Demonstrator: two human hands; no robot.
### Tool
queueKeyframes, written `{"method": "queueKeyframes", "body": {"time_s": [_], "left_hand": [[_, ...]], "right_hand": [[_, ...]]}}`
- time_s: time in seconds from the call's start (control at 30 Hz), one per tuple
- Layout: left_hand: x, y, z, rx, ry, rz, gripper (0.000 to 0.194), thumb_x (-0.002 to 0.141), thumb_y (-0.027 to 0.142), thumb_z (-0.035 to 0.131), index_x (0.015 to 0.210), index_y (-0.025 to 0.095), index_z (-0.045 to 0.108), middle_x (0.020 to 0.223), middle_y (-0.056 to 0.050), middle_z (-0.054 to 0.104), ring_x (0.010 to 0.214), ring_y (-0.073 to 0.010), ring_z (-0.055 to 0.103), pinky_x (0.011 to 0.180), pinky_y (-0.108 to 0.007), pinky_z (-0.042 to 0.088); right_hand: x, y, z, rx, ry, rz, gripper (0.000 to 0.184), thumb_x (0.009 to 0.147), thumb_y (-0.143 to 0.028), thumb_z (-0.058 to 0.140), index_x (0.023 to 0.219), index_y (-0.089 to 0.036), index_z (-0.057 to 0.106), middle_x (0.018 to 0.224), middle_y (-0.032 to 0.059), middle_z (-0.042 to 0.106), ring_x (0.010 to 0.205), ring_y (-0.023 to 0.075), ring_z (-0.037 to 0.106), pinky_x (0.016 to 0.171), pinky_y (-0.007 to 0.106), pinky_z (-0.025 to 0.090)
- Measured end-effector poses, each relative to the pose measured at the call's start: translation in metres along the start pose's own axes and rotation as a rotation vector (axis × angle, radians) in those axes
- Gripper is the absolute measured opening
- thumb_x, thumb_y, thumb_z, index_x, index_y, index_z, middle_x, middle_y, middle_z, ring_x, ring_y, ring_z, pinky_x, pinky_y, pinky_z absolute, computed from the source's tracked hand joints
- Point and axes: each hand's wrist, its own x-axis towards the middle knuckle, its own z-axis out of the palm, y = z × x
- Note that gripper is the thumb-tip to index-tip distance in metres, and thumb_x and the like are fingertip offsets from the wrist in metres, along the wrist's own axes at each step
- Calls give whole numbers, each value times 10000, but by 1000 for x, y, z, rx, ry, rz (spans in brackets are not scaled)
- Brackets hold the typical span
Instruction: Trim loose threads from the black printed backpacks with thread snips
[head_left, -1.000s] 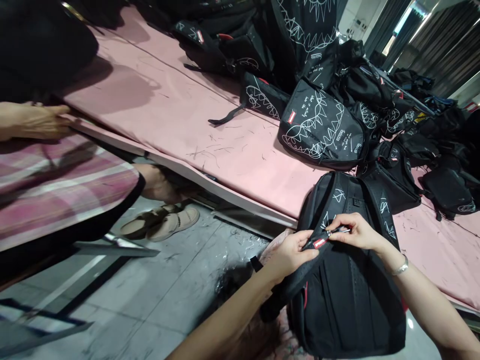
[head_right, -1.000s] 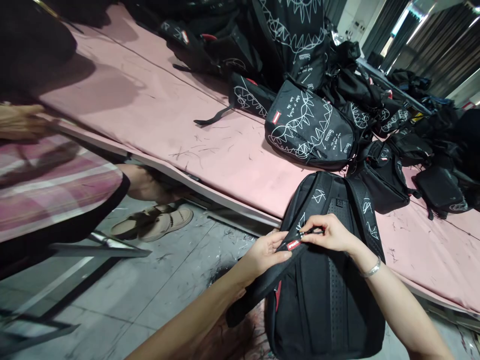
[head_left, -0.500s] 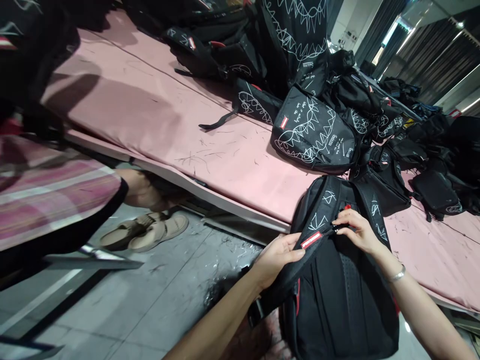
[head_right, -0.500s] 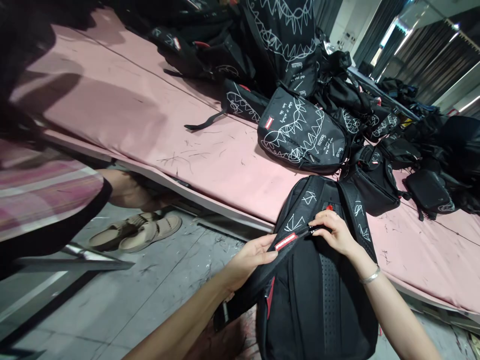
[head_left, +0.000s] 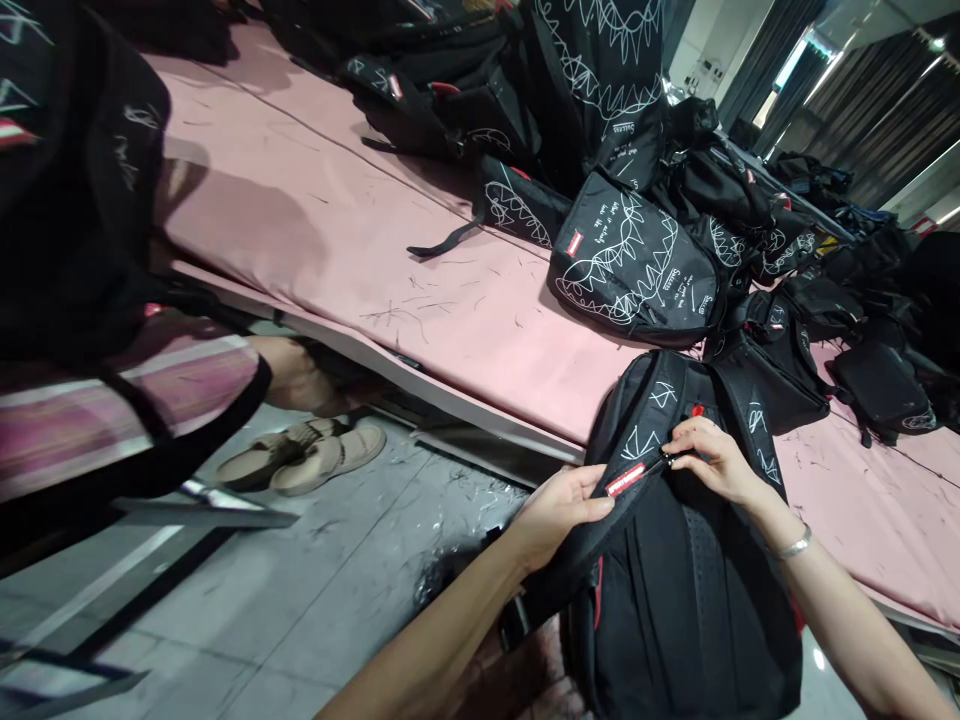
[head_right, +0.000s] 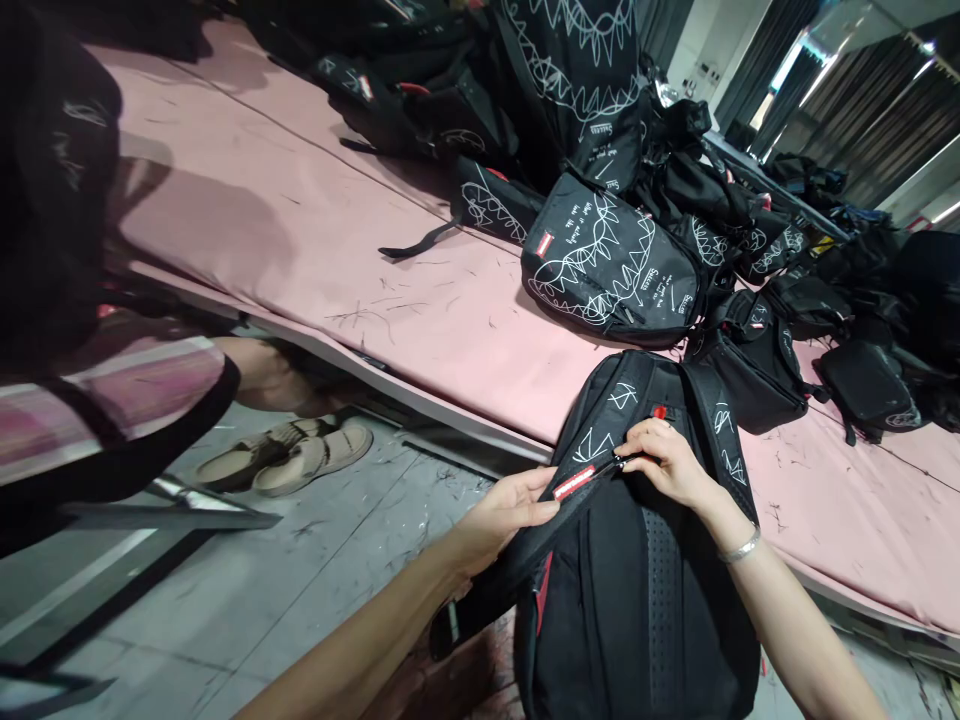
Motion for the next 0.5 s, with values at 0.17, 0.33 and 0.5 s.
{"method": "queueKeyframes", "body": {"time_s": [0.17,0.33,0.5], "left_hand": [[0,2,3,25,11,-16,426,696,271,651,1094,131,590,1015,-86,641,899,-207,595,792,-288,440],[-1,4,6,105,38,-6,434,689,231,639,1111,145,586,1016,-66,639,934,-210,574,821,-297,426],[-3,6,12,107,14,14,495,661,157,639,1150,159,558,995,-48,631,946,-201,556,816,-283,415]], "right_hand": [[3,-2,2,-12,-36,-32,190,839,-359,550,936,-220,635,841,64,593,824,193,559,750,357,455],[6,-6,6,-34,-108,-67,208,847,-371,533,945,-217,632,853,66,592,828,189,558,759,350,450],[8,-18,6,-32,-136,-84,183,855,-319,532,978,-219,623,865,64,584,834,180,550,752,333,449]]}}
